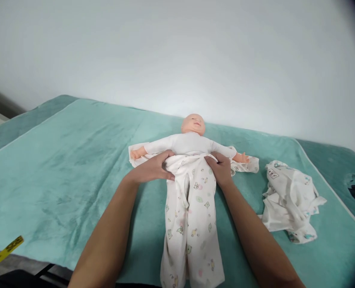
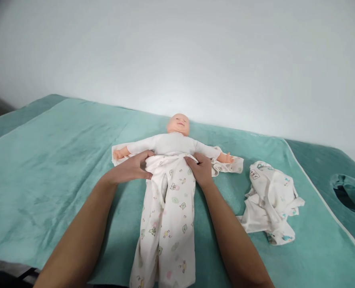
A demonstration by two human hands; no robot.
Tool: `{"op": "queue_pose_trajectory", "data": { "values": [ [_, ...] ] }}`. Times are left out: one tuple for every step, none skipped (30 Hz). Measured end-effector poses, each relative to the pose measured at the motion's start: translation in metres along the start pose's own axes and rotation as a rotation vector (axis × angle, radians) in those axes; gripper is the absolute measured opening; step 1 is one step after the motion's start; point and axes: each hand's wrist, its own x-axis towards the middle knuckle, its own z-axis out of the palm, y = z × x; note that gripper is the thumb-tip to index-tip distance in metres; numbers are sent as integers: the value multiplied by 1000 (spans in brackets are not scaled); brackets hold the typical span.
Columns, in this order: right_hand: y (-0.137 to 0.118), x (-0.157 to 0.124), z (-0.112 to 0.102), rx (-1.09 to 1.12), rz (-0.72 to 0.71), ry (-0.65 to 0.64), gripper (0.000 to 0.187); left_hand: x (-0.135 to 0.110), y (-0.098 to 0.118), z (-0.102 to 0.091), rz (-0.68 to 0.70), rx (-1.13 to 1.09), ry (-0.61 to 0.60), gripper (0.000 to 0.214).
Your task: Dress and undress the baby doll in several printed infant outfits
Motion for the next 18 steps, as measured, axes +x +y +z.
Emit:
{"op": "queue_pose_trajectory", "data": {
  "values": [
    [0,0,0,-2,27,-10,45,1,0,2,-3,-16,9,59],
    [0,0,-1,6,52,-25,45,2,-1,3,-4,-31,17,56],
    [0,0,-1,23,77,-44,45,3,-1,4,-1,-42,24,52],
    [0,0,-1,45,100,-62,46,4,-1,5,7,-50,29,48],
    [0,1,-1,66,122,-79,46,5,-2,6,18,-55,37,45],
    [-1,2,-1,83,142,-94,47,5,-3,6,33,-61,48,41],
    [-2,3,-1,96,157,-107,48,5,-5,7,47,-70,61,37],
    [-2,3,-1,105,163,-121,47,6,-7,8,59,-80,75,34],
    [-2,3,-3,109,155,-136,47,6,-9,9,70,-90,92,31],
    [-2,2,-5,112,137,-158,45,6,-13,12,84,-100,112,28],
    [-1,-1,-8,112,113,-189,44,6,-16,16,102,-107,134,25],
    [-1,-4,-12,112,90,-231,42,5,-20,21,124,-113,163,22],
    [0,-8,-17,115,72,-279,40,5,-25,27,152,-116,203,20],
    [-1,-13,-22,125,64,-328,39,4,-29,34,185,-113,258,19],
    [-2,-19,-27,138,65,-374,40,3,-32,41,221,-100,330,18],
    [-4,-25,-31,148,74,-407,44,2,-36,49,262,-74,414,17],
    [-7,-32,-34,144,88,-418,48,1,-39,57,304,-40,503,16],
    [-11,-40,-35,119,104,-403,50,0,-40,65,342,1,583,13]
  ]
}}
